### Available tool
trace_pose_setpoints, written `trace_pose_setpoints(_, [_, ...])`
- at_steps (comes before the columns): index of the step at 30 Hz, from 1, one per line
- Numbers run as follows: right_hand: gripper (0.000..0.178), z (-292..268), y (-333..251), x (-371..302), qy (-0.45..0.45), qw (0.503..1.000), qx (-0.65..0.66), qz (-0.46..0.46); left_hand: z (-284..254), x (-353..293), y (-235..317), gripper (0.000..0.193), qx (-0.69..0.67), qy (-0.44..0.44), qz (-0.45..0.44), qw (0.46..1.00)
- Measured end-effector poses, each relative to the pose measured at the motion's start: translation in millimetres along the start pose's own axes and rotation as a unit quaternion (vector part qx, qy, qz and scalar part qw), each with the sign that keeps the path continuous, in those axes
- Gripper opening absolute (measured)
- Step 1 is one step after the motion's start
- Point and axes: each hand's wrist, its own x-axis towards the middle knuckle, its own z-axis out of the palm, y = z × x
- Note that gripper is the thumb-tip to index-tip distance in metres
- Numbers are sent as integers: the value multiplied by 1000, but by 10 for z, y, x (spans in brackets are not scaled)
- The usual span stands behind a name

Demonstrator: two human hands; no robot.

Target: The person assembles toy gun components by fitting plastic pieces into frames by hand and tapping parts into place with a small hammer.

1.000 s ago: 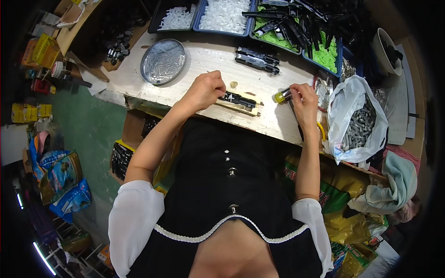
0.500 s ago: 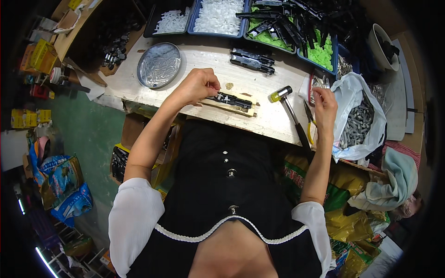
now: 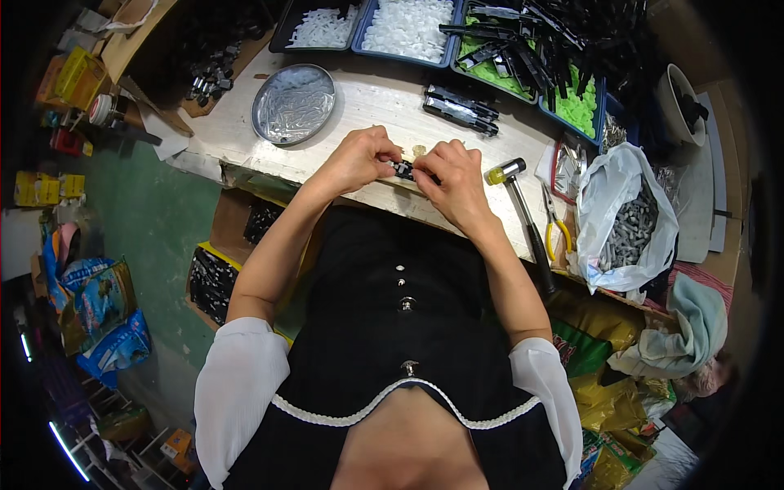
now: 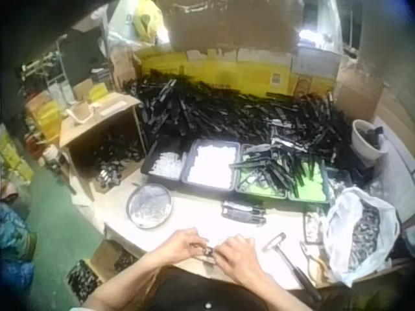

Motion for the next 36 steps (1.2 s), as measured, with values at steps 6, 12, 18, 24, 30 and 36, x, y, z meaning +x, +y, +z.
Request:
trace_pose_setpoints(6, [6,149,-73,122,-50,997,-66,0,3,-21,-24,28,-21,0,-14,1000])
trace_pose_setpoints(12, [8,192,-109,189,-63,989,-130,-13,-22,-1,-25,23,5,-17,-16,1000])
trace_pose_setpoints(18, [9,157,-34,233,-100,989,-106,-38,9,-4,-69,24,36,-3,21,999])
trace_pose_setpoints(24, [13,165,-13,237,-115,985,-110,-63,8,-14,-53,21,26,-7,22,999])
trace_pose_setpoints(30, [9,33,-3,305,-150,984,-82,-41,-29,15,-41,17,4,-13,10,1000])
trace_pose_setpoints(36, [8,-349,339,218,-67,997,17,42,52,126,65,11,118,9,-24,993])
